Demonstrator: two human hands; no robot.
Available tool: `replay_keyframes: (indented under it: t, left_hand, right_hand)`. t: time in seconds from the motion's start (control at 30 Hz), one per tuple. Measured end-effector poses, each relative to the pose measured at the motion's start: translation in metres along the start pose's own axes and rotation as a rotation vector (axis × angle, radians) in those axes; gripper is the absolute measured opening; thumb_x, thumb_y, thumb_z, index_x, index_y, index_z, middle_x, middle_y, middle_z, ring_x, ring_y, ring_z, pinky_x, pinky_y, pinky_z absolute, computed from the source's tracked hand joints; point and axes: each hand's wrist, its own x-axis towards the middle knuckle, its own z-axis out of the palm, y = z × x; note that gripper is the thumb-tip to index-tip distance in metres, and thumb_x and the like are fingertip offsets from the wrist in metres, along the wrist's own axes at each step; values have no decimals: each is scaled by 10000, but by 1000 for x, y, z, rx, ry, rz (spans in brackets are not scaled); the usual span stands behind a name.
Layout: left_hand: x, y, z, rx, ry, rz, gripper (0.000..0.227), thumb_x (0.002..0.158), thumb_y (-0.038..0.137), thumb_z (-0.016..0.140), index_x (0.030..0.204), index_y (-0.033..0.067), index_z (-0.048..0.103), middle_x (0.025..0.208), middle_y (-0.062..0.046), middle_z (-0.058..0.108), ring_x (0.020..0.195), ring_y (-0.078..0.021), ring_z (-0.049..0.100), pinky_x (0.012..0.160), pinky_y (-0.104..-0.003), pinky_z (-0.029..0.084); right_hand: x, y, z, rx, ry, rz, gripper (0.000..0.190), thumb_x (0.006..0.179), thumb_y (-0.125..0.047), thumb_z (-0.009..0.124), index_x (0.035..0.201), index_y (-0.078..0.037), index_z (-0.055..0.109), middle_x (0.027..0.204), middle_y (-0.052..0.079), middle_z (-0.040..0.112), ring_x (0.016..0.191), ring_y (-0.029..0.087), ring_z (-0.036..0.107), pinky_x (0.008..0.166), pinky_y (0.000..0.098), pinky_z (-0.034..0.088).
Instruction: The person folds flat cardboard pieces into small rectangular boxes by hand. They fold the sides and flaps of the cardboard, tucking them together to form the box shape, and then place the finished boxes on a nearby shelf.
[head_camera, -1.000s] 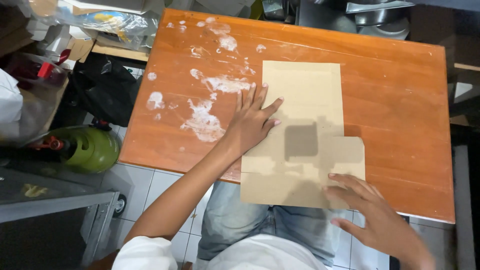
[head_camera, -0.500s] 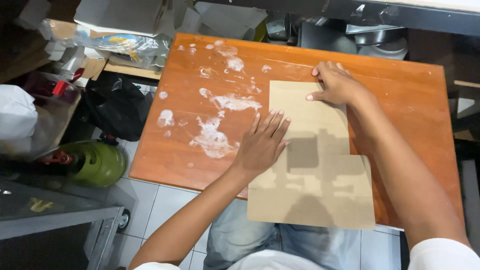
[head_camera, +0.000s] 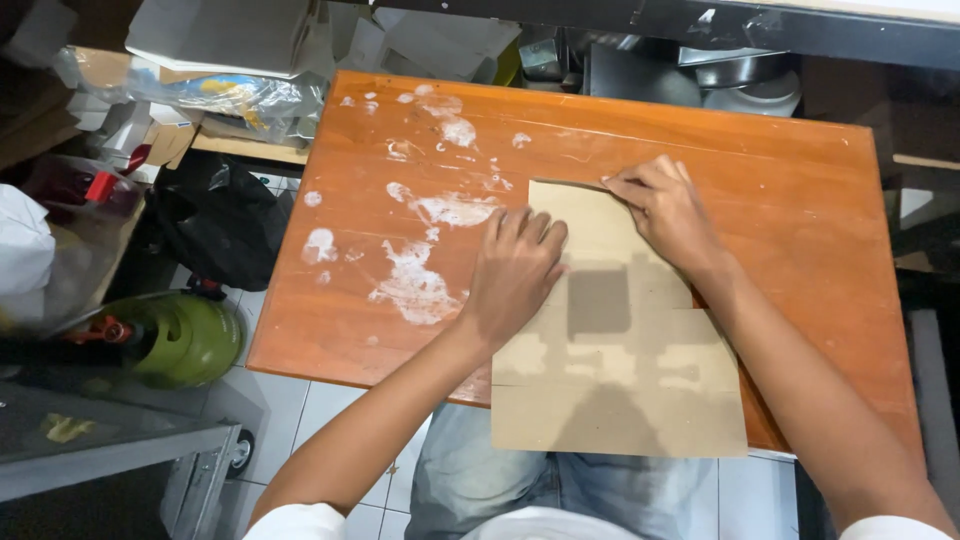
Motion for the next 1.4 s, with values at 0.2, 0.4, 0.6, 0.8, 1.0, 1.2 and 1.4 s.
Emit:
replay_keyframes:
  t: [0.2,0.4,0.6,0.8,1.0,1.2,1.4]
  left_hand:
    - [41,-19,21,45,-22,129,838,960,342,719,1628,125,263,1657,-122,346,1568,-283,244,1296,-491,157]
    - [34,-26,47,-27,-10,44,564,1074,450,428,1539,133,474,1525,-110,558,1504,-286,394,1294,-498,106]
    - [32,-23,42,-59,51,2,646,1030,549,472,1538,151,479,1542,-80,545,1530,-300,336,1289,-534,114]
    - [37,-41,46,-224,-48,-54,652,984,575,574,1536,239,485,1558,17,530,1533,-274,328,1267,-549,164]
    - [47,-56,50,-592,117,-174,367,959,373,690,1315,282,689,1300,71,718,1343,-229,579,1178,-469,351]
    - [54,-63,38,-606,234,-251,197,883,387,758,1078,359,748,961,85,734,1002,-235,654,937,-421,477]
    - [55,-63,41,-673,94,-257,93,941,313,679,879,302,749,799,41,725,974,-248,644,961,-405,383]
  right_hand:
    - [-11,-12,-5,-184,25,-144,194,995,-155,616,1110,-145,772,1199,25,660,1101,251,586,868,365,425]
    - [-17,-2,-2,-135,-152,-115,349,881,-117,614,1210,-109,732,1245,63,591,1104,291,552,893,407,435]
    - [0,-25,1,-216,-190,22,388,911,-273,548,1235,-185,743,1066,37,613,1081,260,583,883,393,429]
    - [33,-17,20,112,-216,266,180,952,-298,693,1099,-193,701,994,57,602,1085,342,591,881,484,440]
    - [51,-15,12,226,-345,300,291,827,-187,817,1064,-133,656,940,91,638,1025,395,608,870,520,417]
    - [59,-18,7,438,-353,277,178,818,-118,803,947,-72,689,871,141,636,871,359,669,763,456,483]
    - [76,-62,-24,462,-432,243,91,894,-120,732,964,-69,757,807,149,724,781,310,677,747,427,506]
